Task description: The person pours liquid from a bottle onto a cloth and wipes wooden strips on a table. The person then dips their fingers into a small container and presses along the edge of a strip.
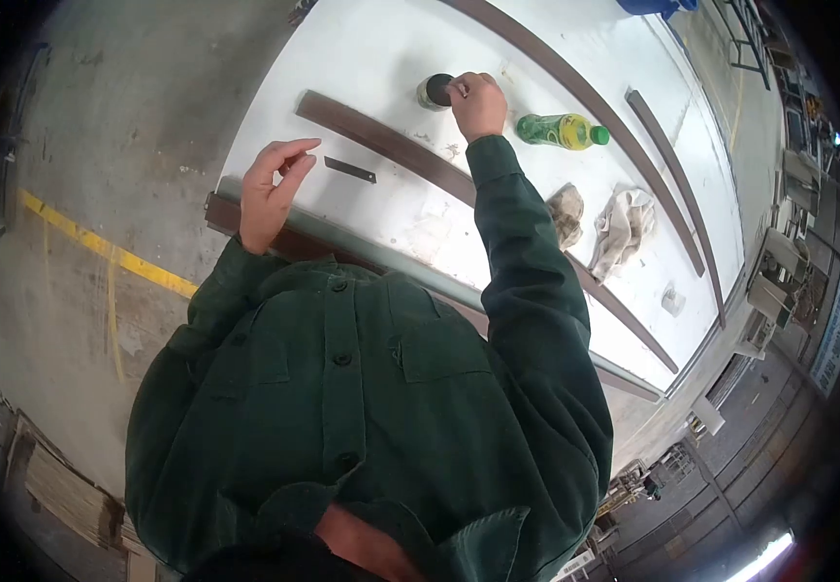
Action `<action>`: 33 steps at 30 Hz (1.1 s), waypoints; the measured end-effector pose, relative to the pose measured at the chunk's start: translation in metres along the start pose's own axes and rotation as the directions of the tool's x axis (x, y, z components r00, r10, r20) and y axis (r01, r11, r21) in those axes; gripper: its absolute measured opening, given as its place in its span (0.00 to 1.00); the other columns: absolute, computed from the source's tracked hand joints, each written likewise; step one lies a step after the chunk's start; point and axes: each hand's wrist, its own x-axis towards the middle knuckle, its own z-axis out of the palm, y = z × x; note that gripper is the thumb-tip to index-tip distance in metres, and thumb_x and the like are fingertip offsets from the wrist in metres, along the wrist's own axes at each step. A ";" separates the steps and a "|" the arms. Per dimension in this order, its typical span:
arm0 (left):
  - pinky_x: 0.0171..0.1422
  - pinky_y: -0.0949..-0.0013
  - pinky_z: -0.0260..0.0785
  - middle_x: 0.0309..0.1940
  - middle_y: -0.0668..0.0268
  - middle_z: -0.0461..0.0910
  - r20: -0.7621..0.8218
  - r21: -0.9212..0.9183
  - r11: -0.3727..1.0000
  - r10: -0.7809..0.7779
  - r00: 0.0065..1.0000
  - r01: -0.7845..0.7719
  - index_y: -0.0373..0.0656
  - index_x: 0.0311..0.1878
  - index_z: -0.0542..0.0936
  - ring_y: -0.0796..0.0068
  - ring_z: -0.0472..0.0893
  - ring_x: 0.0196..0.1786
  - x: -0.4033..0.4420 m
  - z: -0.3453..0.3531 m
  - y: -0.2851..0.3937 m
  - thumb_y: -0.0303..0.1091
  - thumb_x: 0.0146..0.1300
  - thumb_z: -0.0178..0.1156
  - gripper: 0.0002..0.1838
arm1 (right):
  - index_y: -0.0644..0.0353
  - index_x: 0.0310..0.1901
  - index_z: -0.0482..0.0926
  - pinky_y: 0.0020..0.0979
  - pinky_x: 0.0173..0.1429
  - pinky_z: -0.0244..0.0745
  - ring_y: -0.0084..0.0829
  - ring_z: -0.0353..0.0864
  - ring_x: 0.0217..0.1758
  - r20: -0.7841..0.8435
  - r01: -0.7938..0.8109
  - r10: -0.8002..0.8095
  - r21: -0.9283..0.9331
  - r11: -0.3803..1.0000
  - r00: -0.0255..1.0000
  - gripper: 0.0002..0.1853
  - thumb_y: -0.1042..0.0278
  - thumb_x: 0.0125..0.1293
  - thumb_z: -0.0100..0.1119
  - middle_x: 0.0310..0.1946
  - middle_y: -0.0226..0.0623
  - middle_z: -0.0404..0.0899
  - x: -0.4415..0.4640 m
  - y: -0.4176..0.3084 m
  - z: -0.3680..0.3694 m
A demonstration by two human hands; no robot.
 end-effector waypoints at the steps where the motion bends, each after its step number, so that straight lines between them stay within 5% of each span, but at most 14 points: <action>1: 0.37 0.78 0.62 0.29 0.70 0.74 -0.002 -0.015 1.000 -0.010 1.000 0.010 0.41 0.45 0.81 0.82 0.69 0.31 0.000 -0.001 -0.002 0.25 0.60 0.58 0.10 | 0.53 0.27 0.83 0.36 0.40 0.72 0.40 0.77 0.34 0.034 0.006 -0.004 -0.043 0.999 0.999 0.04 0.65 0.50 0.63 0.31 0.37 0.78 0.004 0.007 0.007; 4: 0.37 0.79 0.62 0.29 0.70 0.74 -0.014 -0.038 0.998 -0.058 0.998 0.057 0.41 0.45 0.80 0.83 0.68 0.31 0.000 -0.003 -0.009 0.26 0.61 0.57 0.10 | 0.51 0.25 0.82 0.36 0.44 0.69 0.35 0.74 0.41 0.055 0.179 -0.171 -0.327 0.928 0.984 0.03 0.67 0.47 0.65 0.35 0.30 0.76 0.011 0.005 0.013; 8: 0.37 0.80 0.61 0.29 0.71 0.73 -0.028 -0.050 0.994 -0.101 0.995 0.099 0.41 0.46 0.81 0.83 0.68 0.31 0.002 -0.005 -0.015 0.26 0.62 0.56 0.10 | 0.47 0.25 0.84 0.44 0.54 0.62 0.33 0.72 0.47 0.059 0.169 -0.160 -0.435 0.884 0.985 0.02 0.65 0.47 0.63 0.40 0.25 0.76 0.017 -0.001 0.019; 20: 0.39 0.79 0.63 0.30 0.70 0.73 -0.040 -0.055 0.993 -0.109 0.993 0.107 0.42 0.47 0.80 0.83 0.70 0.32 0.001 -0.011 -0.025 0.25 0.62 0.54 0.11 | 0.47 0.27 0.85 0.55 0.60 0.56 0.34 0.74 0.50 0.164 0.075 0.011 -0.511 0.856 0.986 0.04 0.65 0.48 0.62 0.44 0.21 0.78 0.021 -0.002 0.027; 24: 0.40 0.80 0.63 0.30 0.70 0.74 -0.062 -0.052 0.992 -0.118 0.991 0.115 0.42 0.47 0.80 0.83 0.71 0.34 0.000 -0.013 -0.022 0.25 0.63 0.54 0.11 | 0.51 0.31 0.85 0.43 0.56 0.63 0.33 0.75 0.49 0.216 -0.146 0.132 0.054 0.988 0.968 0.09 0.62 0.47 0.67 0.42 0.29 0.80 0.021 0.009 -0.003; 27: 0.41 0.80 0.64 0.31 0.70 0.74 -0.068 -0.055 0.989 -0.137 0.988 0.134 0.42 0.47 0.80 0.83 0.72 0.34 -0.002 -0.015 -0.022 0.25 0.63 0.54 0.11 | 0.64 0.38 0.83 0.30 0.51 0.66 0.26 0.74 0.45 0.472 -0.537 0.298 0.527 0.659 0.830 0.17 0.61 0.50 0.70 0.37 0.35 0.81 0.018 0.016 -0.025; 30: 0.41 0.80 0.64 0.31 0.70 0.74 -0.068 -0.060 0.989 -0.141 0.988 0.137 0.42 0.48 0.80 0.83 0.72 0.35 -0.003 -0.015 -0.020 0.25 0.63 0.55 0.11 | 0.68 0.40 0.81 0.31 0.51 0.66 0.23 0.73 0.44 0.527 -0.593 0.298 0.579 0.559 0.796 0.20 0.61 0.50 0.71 0.36 0.31 0.80 0.011 0.001 -0.049; 33: 0.42 0.79 0.64 0.32 0.70 0.74 -0.076 -0.058 0.989 -0.137 0.988 0.133 0.41 0.48 0.79 0.83 0.73 0.35 -0.005 -0.017 -0.020 0.26 0.62 0.55 0.11 | 0.60 0.36 0.83 0.34 0.52 0.65 0.26 0.74 0.45 0.511 -0.615 0.346 0.611 0.497 0.787 0.15 0.60 0.49 0.71 0.34 0.31 0.81 0.007 0.002 -0.052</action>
